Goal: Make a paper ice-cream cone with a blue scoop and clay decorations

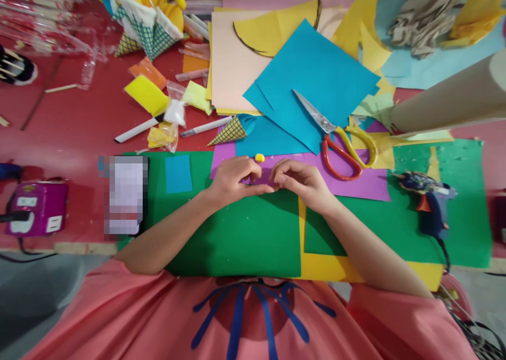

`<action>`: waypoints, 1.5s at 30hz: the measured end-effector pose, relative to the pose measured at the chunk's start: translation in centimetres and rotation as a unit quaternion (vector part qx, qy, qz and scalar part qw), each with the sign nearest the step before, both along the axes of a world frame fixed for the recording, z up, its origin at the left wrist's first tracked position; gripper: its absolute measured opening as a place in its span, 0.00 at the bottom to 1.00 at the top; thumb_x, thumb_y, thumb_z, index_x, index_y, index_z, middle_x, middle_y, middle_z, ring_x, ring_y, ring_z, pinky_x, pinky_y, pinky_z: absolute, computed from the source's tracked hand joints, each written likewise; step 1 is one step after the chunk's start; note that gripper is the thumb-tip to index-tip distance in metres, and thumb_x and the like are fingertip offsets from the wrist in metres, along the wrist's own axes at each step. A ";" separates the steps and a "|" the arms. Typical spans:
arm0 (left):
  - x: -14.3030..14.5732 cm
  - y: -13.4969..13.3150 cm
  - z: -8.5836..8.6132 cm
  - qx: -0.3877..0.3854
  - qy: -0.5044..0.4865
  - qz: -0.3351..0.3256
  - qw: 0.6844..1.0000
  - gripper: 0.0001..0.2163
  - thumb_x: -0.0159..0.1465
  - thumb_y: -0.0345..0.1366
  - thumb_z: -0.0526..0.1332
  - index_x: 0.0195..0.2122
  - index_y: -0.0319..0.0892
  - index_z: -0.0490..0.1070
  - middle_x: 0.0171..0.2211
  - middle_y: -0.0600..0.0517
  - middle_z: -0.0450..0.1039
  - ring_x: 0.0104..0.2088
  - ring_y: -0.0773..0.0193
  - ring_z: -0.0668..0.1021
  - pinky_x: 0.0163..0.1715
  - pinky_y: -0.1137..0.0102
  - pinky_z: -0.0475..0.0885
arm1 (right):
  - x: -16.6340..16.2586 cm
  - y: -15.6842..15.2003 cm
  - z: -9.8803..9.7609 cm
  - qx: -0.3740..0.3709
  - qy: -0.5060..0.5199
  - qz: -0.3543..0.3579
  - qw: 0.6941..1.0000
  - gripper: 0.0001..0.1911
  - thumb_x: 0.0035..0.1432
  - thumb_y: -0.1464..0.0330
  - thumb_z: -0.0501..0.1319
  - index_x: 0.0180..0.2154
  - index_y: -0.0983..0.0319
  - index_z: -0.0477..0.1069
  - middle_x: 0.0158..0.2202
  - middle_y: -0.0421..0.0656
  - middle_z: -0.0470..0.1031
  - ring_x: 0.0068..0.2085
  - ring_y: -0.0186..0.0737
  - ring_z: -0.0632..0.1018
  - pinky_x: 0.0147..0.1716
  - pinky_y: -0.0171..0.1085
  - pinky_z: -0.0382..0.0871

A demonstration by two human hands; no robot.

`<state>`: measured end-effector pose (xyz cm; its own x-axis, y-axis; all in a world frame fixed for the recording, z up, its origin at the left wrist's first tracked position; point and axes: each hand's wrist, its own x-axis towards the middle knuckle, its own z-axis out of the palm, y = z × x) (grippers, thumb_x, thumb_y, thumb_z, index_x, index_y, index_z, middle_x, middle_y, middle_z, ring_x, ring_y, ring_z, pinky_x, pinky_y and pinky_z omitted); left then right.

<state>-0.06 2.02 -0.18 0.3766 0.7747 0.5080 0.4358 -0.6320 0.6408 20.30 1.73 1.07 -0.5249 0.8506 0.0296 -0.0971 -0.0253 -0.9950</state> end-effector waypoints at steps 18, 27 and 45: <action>0.3 -0.5 0.5 0.099 0.015 -0.020 0.995 0.04 0.64 0.34 0.62 0.37 0.45 0.77 0.31 0.53 0.82 0.32 0.68 0.82 0.33 0.74 0.75 | -1.3 -0.9 -0.6 -0.078 -0.007 -0.067 0.995 0.16 0.57 0.56 0.65 0.31 0.63 0.71 0.27 0.39 0.72 0.27 0.30 0.74 0.28 0.32 0.71; 1.0 -0.5 1.0 0.045 0.030 0.011 0.998 0.07 0.65 0.34 0.58 0.30 0.44 0.70 0.25 0.55 0.77 0.27 0.69 0.77 0.31 0.73 0.71 | -1.4 -1.2 -1.2 0.042 -0.077 -0.132 0.987 0.12 0.59 0.58 0.64 0.31 0.61 0.75 0.30 0.41 0.76 0.32 0.34 0.76 0.32 0.35 0.72; 0.6 -0.5 0.3 -0.046 -0.077 0.055 0.994 0.08 0.63 0.40 0.63 0.41 0.43 0.71 0.35 0.52 0.77 0.35 0.68 0.78 0.35 0.73 0.73 | -0.8 -0.2 -0.8 -0.295 0.195 0.043 0.934 0.16 0.63 0.60 0.60 0.46 0.61 0.78 0.43 0.46 0.82 0.44 0.36 0.82 0.45 0.35 0.75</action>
